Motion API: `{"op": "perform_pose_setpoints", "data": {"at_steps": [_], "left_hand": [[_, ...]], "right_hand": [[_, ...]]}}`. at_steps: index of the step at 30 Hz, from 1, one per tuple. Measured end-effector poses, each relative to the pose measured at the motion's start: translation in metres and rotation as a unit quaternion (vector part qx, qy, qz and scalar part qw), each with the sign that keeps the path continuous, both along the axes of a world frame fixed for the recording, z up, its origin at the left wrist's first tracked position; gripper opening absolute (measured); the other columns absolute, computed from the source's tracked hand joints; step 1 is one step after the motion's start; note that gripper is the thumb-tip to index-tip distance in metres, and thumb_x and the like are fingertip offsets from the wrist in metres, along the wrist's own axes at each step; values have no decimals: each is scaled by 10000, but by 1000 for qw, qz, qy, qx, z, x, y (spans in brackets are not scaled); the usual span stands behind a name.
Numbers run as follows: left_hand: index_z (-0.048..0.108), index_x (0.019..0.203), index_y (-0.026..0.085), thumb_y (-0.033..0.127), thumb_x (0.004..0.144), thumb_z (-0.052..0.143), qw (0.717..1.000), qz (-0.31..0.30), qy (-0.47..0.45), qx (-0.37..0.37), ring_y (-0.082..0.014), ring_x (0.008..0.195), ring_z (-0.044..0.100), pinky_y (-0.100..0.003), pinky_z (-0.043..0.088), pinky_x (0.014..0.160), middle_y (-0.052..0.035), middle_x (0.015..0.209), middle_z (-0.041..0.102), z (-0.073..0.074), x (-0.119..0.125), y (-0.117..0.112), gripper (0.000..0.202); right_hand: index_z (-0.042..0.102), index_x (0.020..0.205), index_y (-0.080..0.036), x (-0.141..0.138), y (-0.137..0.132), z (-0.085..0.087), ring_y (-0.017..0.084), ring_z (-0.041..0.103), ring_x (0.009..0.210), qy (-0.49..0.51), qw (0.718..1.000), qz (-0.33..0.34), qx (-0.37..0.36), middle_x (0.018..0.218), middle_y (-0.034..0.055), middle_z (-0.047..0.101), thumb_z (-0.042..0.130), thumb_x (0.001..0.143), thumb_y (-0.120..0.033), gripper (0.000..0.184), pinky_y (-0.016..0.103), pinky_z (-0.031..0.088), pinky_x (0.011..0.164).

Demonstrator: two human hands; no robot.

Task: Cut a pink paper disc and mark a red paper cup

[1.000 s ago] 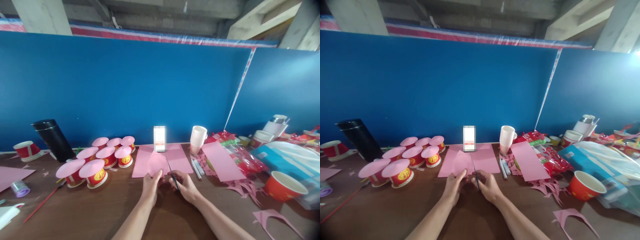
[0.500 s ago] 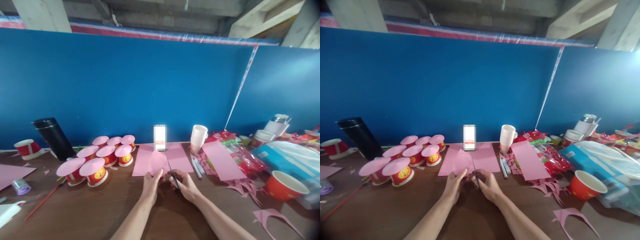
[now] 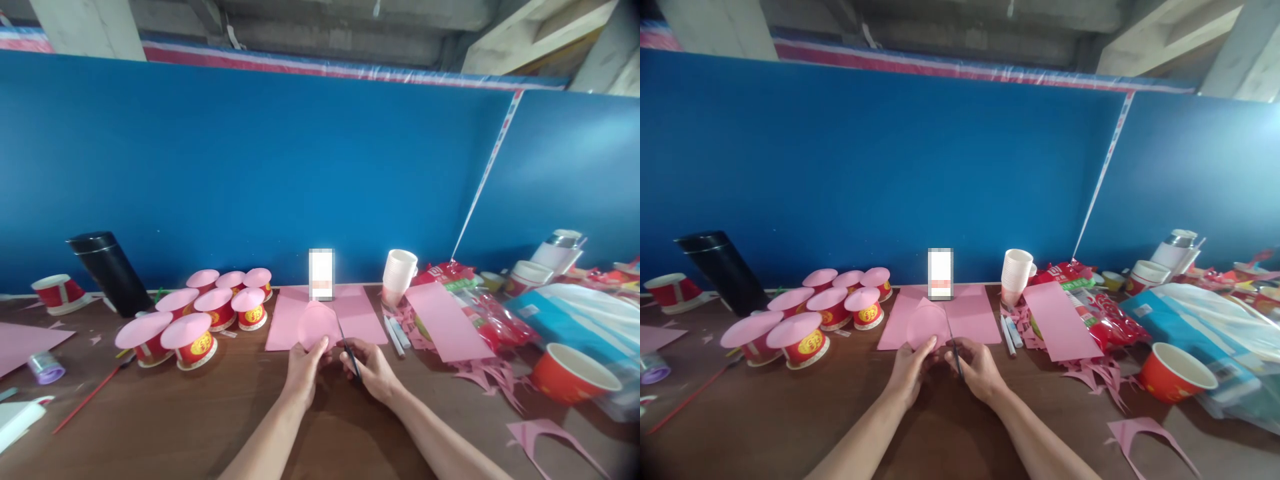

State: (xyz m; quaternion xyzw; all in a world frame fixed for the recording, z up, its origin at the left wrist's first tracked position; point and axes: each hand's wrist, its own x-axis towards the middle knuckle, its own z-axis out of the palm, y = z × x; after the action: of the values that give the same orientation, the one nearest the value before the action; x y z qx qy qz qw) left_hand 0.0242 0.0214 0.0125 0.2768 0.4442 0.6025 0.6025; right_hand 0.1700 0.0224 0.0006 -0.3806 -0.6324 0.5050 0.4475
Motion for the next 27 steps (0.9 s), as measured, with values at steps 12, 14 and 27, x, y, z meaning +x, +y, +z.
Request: {"op": "perform_pose_setpoints", "data": {"at_steps": [12, 14, 27], "left_hand": [[656, 730, 76, 334, 559, 743, 1000, 6, 0, 0, -128, 563, 589, -226, 481, 532, -56, 622, 648, 0, 0, 0, 322], [657, 732, 73, 325, 557, 747, 1000, 7, 0, -2, -127, 572, 592, -222, 482, 535, -59, 626, 650, 1, 0, -1, 319], [644, 709, 84, 321, 556, 747, 1000, 9, 0, -5, -124, 541, 582, -223, 473, 522, -48, 600, 648, 1, 0, 0, 300]], "right_hand": [[580, 1025, -135, 1, -1, 1, 93, 472, 496, -19, 1000, -7, 8, 583, -19, 522, 580, 777, -407, 368, 222, 420, 491], [582, 1019, -134, 1, -1, 0, 94, 474, 488, -22, 1000, -12, 8, 575, -20, 526, 582, 772, -416, 375, 220, 418, 483], [577, 1019, -126, 1, 1, -3, 92, 454, 481, -21, 1000, -10, 0, 560, -25, 507, 588, 769, -415, 383, 219, 396, 474]]}}
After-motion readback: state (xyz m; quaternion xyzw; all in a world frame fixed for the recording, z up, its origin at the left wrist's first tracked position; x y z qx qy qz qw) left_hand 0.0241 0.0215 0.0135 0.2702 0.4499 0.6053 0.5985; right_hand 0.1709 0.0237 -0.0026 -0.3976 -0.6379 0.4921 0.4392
